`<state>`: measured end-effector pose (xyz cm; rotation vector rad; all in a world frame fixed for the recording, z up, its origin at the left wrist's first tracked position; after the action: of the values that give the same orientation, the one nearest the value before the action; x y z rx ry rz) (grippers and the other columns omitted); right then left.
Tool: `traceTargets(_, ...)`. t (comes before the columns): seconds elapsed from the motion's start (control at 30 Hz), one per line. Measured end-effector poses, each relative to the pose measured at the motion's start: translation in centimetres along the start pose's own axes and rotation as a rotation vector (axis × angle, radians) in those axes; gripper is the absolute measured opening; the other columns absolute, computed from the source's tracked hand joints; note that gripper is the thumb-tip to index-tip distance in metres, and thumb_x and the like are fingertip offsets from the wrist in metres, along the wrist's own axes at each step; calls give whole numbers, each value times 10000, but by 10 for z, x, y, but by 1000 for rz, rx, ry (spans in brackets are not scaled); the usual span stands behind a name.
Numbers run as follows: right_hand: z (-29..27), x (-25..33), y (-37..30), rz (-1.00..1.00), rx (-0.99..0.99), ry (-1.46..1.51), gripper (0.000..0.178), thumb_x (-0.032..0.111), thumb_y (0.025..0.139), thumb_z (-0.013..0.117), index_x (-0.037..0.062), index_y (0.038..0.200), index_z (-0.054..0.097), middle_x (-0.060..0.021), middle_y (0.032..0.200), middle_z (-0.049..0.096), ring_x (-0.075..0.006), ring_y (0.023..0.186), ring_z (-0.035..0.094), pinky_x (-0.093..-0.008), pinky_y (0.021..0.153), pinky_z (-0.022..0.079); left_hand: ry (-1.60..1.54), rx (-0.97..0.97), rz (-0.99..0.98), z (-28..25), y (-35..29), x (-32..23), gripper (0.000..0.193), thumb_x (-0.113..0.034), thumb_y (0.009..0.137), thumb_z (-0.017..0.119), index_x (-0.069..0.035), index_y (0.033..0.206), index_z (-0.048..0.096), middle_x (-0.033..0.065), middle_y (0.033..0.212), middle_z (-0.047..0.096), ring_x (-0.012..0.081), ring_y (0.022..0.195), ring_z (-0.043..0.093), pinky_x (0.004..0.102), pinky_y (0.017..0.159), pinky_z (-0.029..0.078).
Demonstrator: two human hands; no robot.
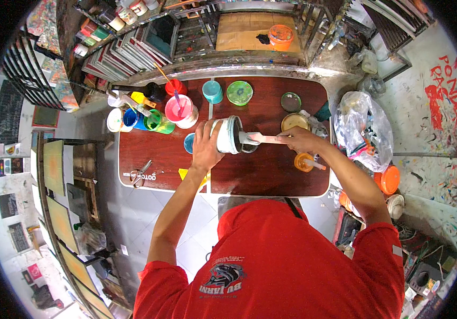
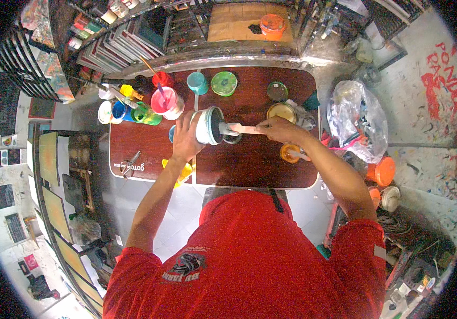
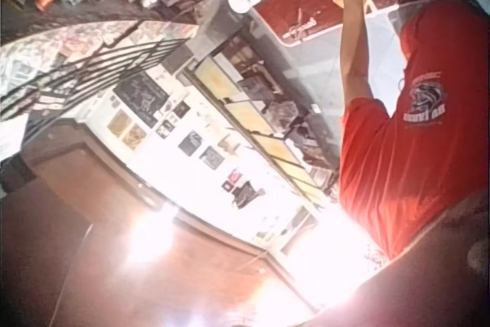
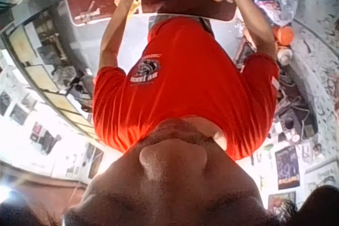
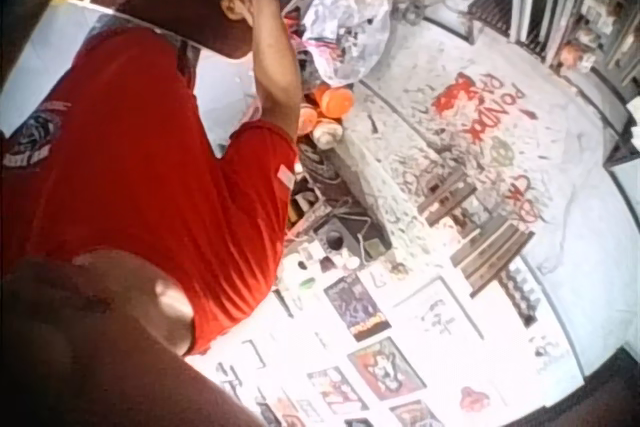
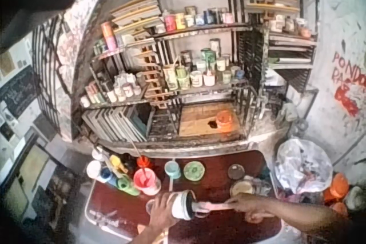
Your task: The person retrieves a container from a shelf, places it on a table, and mixes the contents using a wooden stick.
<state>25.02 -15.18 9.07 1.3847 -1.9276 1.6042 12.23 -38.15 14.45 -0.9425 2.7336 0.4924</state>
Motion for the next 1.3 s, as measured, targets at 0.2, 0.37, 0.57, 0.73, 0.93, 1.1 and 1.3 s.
traceTargets(0.2,-16,4,-2,-12,-82,-196,414,413,973,565,69,1153,709,-146,824,687,-255,755,653,-404,717,500,62,9,-29,7,-3,-2,993,-136,522,884,-125,1411,442,128,1421,441,394,1316,398,505,1038,424)
traceTargets(0.37,-24,3,3,5,-86,-363,358,366,951,572,73,1075,737,-210,935,714,-344,866,691,-435,807,510,113,48,-28,15,-2,-4,981,-132,542,870,-134,1420,431,132,1409,453,401,1309,408,510,1031,426)
traceTargets(0.57,-23,17,11,-3,-95,-490,284,297,915,581,67,947,745,-216,866,704,-357,802,692,-457,753,518,144,53,-30,16,-5,-8,961,-132,573,853,-141,1431,421,131,1401,463,413,1302,416,507,1035,418)
traceTargets(0.73,-16,30,14,-75,-153,-569,241,225,890,574,48,877,736,-213,866,710,-356,815,709,-481,743,540,123,78,-44,18,-7,-6,952,-91,588,827,-141,1443,413,137,1411,452,410,1312,407,508,1059,400)
traceTargets(0.93,16,59,35,-23,-273,-801,204,143,856,581,23,843,746,-202,873,727,-359,847,720,-497,748,567,172,96,-9,29,-7,-6,931,-41,599,791,-135,1446,418,147,1432,439,390,1326,394,500,1083,377)
traceTargets(1.1,50,94,45,-243,-335,-996,166,133,810,613,44,804,753,-168,861,735,-316,816,728,-471,703,581,160,135,30,31,0,-13,881,-24,639,752,-130,1448,422,155,1433,444,391,1318,401,498,1077,376)
traceTargets(1.3,74,94,39,-399,-373,-1129,142,103,797,616,40,774,740,-176,825,714,-303,786,722,-426,637,585,191,125,52,35,-5,-11,799,-37,704,697,-150,1451,435,163,1437,451,395,1321,414,514,1070,379)
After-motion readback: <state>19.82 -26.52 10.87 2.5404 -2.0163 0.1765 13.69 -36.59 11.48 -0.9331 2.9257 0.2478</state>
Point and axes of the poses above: each hand's wrist, its own y-axis towards the middle knuckle, its own z-axis out of the palm, x = y × z, the point moved 10 cm from there along y, towards the middle knuckle
